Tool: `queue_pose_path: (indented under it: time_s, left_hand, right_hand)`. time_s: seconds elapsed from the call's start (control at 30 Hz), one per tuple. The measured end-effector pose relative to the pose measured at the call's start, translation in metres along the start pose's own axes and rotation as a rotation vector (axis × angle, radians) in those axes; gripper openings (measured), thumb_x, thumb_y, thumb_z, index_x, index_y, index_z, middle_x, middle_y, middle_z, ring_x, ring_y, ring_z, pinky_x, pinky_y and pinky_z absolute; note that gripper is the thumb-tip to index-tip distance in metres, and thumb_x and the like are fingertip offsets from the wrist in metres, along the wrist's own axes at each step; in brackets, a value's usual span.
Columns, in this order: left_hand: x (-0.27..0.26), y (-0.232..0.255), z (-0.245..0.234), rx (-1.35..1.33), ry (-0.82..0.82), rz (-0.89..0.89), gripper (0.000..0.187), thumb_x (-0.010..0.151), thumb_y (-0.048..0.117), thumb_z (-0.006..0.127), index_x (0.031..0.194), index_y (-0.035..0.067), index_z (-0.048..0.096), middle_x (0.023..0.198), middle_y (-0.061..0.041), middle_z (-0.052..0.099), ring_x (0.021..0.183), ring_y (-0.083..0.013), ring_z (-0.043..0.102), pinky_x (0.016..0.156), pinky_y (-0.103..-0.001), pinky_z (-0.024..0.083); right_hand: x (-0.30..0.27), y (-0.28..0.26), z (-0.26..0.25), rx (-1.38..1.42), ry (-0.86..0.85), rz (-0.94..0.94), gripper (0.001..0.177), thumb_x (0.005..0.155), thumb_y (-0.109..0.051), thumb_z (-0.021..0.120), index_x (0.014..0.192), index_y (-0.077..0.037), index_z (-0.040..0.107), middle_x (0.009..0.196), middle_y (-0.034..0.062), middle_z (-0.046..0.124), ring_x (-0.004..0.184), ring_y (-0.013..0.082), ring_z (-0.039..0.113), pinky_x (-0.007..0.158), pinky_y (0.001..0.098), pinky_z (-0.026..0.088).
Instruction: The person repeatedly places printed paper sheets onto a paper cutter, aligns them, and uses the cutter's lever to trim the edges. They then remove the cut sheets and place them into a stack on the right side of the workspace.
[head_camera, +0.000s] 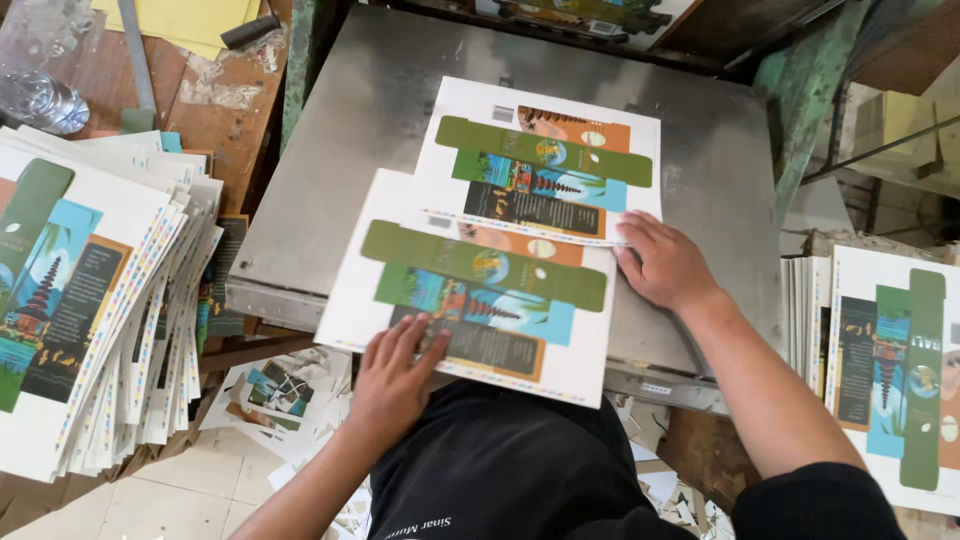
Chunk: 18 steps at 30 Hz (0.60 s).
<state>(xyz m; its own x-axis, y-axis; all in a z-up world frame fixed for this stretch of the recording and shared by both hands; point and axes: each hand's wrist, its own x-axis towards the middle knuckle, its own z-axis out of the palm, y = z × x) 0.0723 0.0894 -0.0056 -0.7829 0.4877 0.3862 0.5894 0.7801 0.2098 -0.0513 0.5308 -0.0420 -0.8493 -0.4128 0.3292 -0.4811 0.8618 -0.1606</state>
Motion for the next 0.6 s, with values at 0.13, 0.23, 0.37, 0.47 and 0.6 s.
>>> queue_pose_path:
  time_s: [0.13, 0.23, 0.37, 0.47, 0.6]
  left_hand:
    - [-0.034, -0.048, -0.059, 0.172, -0.033, -0.209, 0.069, 0.081, -0.004, 0.061, 0.144, 0.024, 0.058, 0.146, -0.012, 0.06, 0.133, -0.0331, 0.057, 0.106, -0.051, 0.045]
    - [-0.043, -0.105, -0.104, 0.467, 0.205, -0.249, 0.05, 0.095, -0.005, 0.068, 0.14, 0.017, 0.07, 0.137, -0.014, 0.069, 0.124, -0.0333, 0.064, 0.1, -0.048, 0.051]
    - [-0.101, -0.214, -0.112, 0.812, 0.511, -0.401, 0.025, 0.112, -0.001, 0.068, 0.124, 0.003, 0.089, 0.126, -0.019, 0.067, 0.118, -0.0336, 0.056, 0.094, -0.049, 0.047]
    - [-0.154, -0.251, -0.096, 1.024, 0.433, -0.57, 0.014, 0.112, 0.002, 0.082, 0.126, 0.003, 0.085, 0.115, -0.013, 0.061, 0.09, -0.0323, 0.057, 0.069, -0.043, 0.041]
    - [-0.152, -0.232, -0.086, 0.734, 0.242, -0.738, 0.041, 0.12, 0.004, 0.077, 0.151, -0.019, 0.065, 0.144, -0.034, 0.042, 0.114, -0.0504, 0.044, 0.079, -0.071, 0.037]
  right_hand:
    - [0.05, 0.001, -0.035, 0.112, -0.369, 0.31, 0.057, 0.101, -0.032, 0.05, 0.15, -0.004, 0.048, 0.157, 0.0203, 0.046, 0.147, 0.0403, 0.039, 0.121, 0.0501, 0.032]
    - [0.084, -0.027, -0.092, 0.191, -0.426, 0.555, 0.07, 0.102, -0.042, 0.049, 0.16, -0.006, 0.036, 0.166, 0.0181, 0.035, 0.152, 0.0375, 0.032, 0.121, 0.0494, 0.028]
    - [0.052, -0.037, -0.123, 0.014, 0.101, 0.181, 0.052, 0.108, -0.025, 0.061, 0.145, 0.01, 0.059, 0.149, 0.0296, 0.057, 0.143, 0.0473, 0.048, 0.12, 0.063, 0.031]
    - [0.005, -0.033, -0.141, -0.072, -0.104, 0.465, 0.063, 0.106, -0.035, 0.055, 0.154, 0.005, 0.049, 0.163, 0.0278, 0.043, 0.149, 0.0459, 0.038, 0.123, 0.0587, 0.029]
    - [-0.156, 0.035, -0.114, -0.033, -0.168, 0.911, 0.065, 0.105, -0.044, 0.053, 0.15, 0.003, 0.057, 0.15, 0.0258, 0.058, 0.138, 0.0437, 0.051, 0.112, 0.0544, 0.04]
